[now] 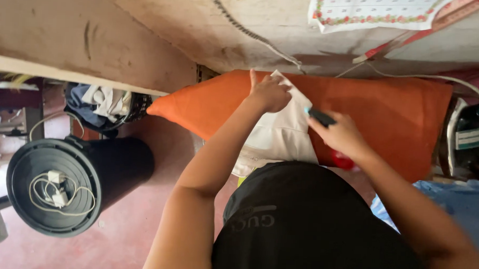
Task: Ironing a white garment on an ironing board using a steam iron and a spray bottle.
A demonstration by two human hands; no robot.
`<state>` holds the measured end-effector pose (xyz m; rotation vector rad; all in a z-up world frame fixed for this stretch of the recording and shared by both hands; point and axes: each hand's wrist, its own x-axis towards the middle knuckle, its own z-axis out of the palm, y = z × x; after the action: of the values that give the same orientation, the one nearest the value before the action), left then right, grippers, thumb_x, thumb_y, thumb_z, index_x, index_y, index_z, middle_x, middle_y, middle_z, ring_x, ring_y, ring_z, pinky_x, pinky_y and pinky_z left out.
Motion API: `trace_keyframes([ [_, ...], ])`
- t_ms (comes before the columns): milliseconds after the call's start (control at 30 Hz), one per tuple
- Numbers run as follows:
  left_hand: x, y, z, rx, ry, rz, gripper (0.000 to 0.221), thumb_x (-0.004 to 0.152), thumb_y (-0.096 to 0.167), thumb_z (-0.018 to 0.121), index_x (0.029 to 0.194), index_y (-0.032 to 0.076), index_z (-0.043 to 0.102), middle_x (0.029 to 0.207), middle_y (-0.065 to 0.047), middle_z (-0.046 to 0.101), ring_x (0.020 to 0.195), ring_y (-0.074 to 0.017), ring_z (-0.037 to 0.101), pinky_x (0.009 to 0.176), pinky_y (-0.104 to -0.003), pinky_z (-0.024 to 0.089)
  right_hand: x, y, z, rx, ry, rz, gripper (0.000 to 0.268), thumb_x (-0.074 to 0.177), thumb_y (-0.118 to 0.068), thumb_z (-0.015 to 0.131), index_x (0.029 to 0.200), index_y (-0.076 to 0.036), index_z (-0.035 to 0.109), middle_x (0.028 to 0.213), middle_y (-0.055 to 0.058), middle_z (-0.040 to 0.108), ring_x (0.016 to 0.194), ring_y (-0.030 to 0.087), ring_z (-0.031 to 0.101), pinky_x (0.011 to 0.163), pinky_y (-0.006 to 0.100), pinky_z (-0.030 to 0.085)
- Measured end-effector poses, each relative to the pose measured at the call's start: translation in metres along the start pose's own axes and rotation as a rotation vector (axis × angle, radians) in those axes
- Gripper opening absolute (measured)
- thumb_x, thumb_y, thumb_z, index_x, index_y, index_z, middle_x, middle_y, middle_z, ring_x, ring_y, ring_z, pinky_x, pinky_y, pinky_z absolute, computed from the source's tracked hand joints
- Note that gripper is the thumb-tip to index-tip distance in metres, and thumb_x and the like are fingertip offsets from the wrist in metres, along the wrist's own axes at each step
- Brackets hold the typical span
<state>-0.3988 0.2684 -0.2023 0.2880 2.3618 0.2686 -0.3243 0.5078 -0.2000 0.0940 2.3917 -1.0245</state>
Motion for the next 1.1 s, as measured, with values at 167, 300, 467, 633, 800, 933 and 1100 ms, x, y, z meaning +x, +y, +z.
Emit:
trace_keyframes([
  [167, 0.03, -0.012, -0.001, -0.026, -0.075, 0.048, 0.056, 0.1, 0.045, 0.031, 0.147, 0.026, 0.056, 0.157, -0.008, 0.044, 0.15, -0.0397, 0.031, 0.109, -0.086, -0.008, 0.027, -0.045, 0.012, -0.307, 0.004, -0.043, 0.037, 0.093, -0.054, 0.068, 0.104, -0.02, 0.077, 0.081, 0.011, 0.076, 0.081, 0.035, 0.075, 0.072, 0.042, 0.06],
  [300, 0.016, -0.006, -0.023, -0.163, -0.126, -0.011, 0.063, 0.1, 0.049, 0.024, 0.147, 0.02, 0.055, 0.159, -0.008, 0.044, 0.152, -0.0381, 0.029, 0.112, -0.082, -0.012, 0.03, -0.057, 0.015, -0.199, -0.054, -0.022, 0.034, 0.09, -0.045, 0.071, 0.112, -0.02, 0.075, 0.078, 0.009, 0.076, 0.065, 0.024, 0.075, 0.066, 0.033, 0.06],
  [467, 0.002, 0.0, -0.036, -0.184, -0.193, -0.015, 0.061, 0.102, 0.044, 0.023, 0.148, 0.021, 0.053, 0.162, -0.008, 0.04, 0.154, -0.0371, 0.025, 0.112, -0.081, -0.015, 0.025, -0.055, 0.017, -0.287, 0.033, -0.119, 0.037, 0.09, -0.055, 0.072, 0.101, -0.019, 0.075, 0.081, 0.009, 0.074, 0.084, 0.034, 0.074, 0.072, 0.041, 0.058],
  [633, 0.009, -0.002, -0.038, -0.154, -0.202, -0.011, 0.059, 0.103, 0.043, 0.023, 0.15, 0.022, 0.051, 0.163, -0.011, 0.037, 0.155, -0.0373, 0.023, 0.109, -0.082, -0.017, 0.015, -0.064, 0.001, -0.13, -0.073, -0.046, 0.041, 0.088, -0.052, 0.072, 0.105, -0.015, 0.074, 0.075, 0.015, 0.073, 0.079, 0.03, 0.076, 0.073, 0.041, 0.057],
  [800, -0.009, 0.008, -0.05, -0.179, -0.21, -0.029, 0.06, 0.102, 0.045, 0.023, 0.15, 0.02, 0.051, 0.165, -0.01, 0.034, 0.156, -0.0354, 0.02, 0.109, -0.082, -0.018, 0.021, -0.035, -0.003, -0.235, 0.051, -0.054, 0.045, 0.097, -0.056, 0.067, 0.092, -0.013, 0.074, 0.07, 0.015, 0.068, 0.075, 0.035, 0.072, 0.064, 0.04, 0.052],
  [933, -0.015, 0.011, -0.053, -0.2, -0.225, -0.047, 0.063, 0.102, 0.047, 0.022, 0.149, 0.017, 0.052, 0.166, -0.009, 0.033, 0.157, -0.0337, 0.017, 0.112, -0.08, -0.018, -0.008, -0.046, -0.021, -0.151, -0.035, 0.01, 0.036, 0.095, -0.053, 0.064, 0.096, -0.019, 0.073, 0.059, 0.005, 0.07, 0.073, 0.027, 0.075, 0.067, 0.037, 0.055],
  [1100, -0.005, 0.007, -0.046, -0.2, -0.223, -0.049, 0.064, 0.102, 0.048, 0.023, 0.15, 0.016, 0.051, 0.167, -0.01, 0.031, 0.157, -0.0338, 0.016, 0.11, -0.081, -0.018, -0.034, -0.039, -0.024, -0.152, -0.056, 0.007, 0.034, 0.094, -0.045, 0.066, 0.085, -0.012, 0.07, 0.055, 0.013, 0.067, 0.062, 0.027, 0.074, 0.061, 0.037, 0.054],
])
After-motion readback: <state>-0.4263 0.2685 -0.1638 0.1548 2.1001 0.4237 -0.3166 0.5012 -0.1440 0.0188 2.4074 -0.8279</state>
